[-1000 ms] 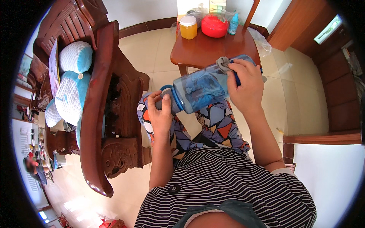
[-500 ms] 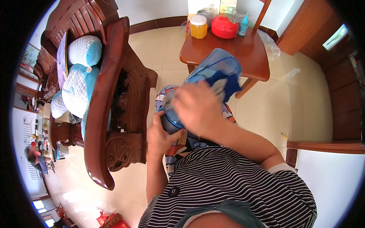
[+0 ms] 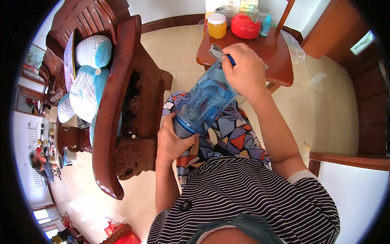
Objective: The person picks up a blue water bottle and wipes its exterior with a cloth. Then, the person picks up a red bowl and wipes its surface and inside with the same cloth.
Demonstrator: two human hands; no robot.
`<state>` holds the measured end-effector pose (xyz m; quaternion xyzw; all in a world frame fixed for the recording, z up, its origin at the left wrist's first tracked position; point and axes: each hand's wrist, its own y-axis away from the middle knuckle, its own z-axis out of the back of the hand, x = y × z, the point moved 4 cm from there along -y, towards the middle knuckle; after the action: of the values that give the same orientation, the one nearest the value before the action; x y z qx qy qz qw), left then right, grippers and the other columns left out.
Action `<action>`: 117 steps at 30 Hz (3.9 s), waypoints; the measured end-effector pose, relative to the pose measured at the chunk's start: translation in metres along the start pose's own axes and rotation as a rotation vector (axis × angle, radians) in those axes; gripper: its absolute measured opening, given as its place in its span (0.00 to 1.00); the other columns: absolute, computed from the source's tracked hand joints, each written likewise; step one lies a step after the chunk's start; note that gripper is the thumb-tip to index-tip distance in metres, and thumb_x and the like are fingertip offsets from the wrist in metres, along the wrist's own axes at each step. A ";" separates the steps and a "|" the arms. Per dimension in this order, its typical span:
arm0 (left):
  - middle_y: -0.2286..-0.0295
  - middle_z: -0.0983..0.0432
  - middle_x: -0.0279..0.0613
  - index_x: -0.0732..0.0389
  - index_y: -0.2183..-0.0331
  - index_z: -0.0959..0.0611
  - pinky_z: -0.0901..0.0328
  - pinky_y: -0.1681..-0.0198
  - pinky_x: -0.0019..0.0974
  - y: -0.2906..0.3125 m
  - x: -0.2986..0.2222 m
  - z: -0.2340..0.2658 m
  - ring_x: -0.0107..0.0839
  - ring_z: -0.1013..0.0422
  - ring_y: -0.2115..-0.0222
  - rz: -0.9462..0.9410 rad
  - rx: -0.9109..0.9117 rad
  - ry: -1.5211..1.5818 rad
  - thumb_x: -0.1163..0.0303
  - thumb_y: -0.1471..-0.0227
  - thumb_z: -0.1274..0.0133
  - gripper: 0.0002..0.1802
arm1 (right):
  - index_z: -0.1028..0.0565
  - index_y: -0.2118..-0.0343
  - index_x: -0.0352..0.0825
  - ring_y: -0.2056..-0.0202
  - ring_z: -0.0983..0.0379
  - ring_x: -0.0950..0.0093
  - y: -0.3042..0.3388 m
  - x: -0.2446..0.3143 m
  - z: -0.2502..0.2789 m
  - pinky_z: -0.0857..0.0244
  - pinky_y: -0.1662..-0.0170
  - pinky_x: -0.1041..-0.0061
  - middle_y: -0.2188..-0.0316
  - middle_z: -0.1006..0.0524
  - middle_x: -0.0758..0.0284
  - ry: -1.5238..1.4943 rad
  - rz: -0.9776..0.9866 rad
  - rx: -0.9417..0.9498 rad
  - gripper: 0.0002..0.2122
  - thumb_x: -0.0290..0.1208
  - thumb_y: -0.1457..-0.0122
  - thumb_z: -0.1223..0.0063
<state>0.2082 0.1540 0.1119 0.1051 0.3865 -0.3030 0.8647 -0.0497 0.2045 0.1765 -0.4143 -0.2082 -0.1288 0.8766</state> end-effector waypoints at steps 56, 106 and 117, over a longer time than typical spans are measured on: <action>0.62 0.20 0.51 0.65 0.53 0.24 0.29 0.59 0.42 -0.012 0.014 -0.023 0.49 0.23 0.63 -0.245 0.160 0.017 0.69 0.63 0.32 0.32 | 0.26 0.78 0.38 0.60 0.27 0.66 0.085 0.110 -0.036 0.34 0.51 0.57 0.72 0.27 0.67 -0.184 0.449 0.156 0.06 0.31 0.57 0.41; 0.46 0.31 0.58 0.65 0.45 0.27 0.40 0.42 0.52 0.031 -0.030 0.029 0.54 0.33 0.46 -0.246 -0.246 -0.247 0.71 0.49 0.41 0.30 | 0.22 0.65 0.34 0.66 0.24 0.56 0.009 -0.026 0.009 0.29 0.61 0.59 0.67 0.23 0.58 0.064 -0.270 0.129 0.09 0.34 0.44 0.47; 0.51 0.27 0.60 0.64 0.42 0.39 0.30 0.55 0.46 0.014 -0.026 0.004 0.55 0.27 0.55 -0.049 -0.052 -0.294 0.58 0.72 0.25 0.58 | 0.22 0.72 0.36 0.65 0.28 0.59 0.037 0.053 -0.011 0.31 0.61 0.61 0.67 0.25 0.60 0.071 0.119 0.208 0.06 0.31 0.53 0.43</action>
<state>0.2057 0.1751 0.1326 0.0274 0.2658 -0.3260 0.9068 0.0143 0.2161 0.1707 -0.3278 -0.1642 -0.0688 0.9278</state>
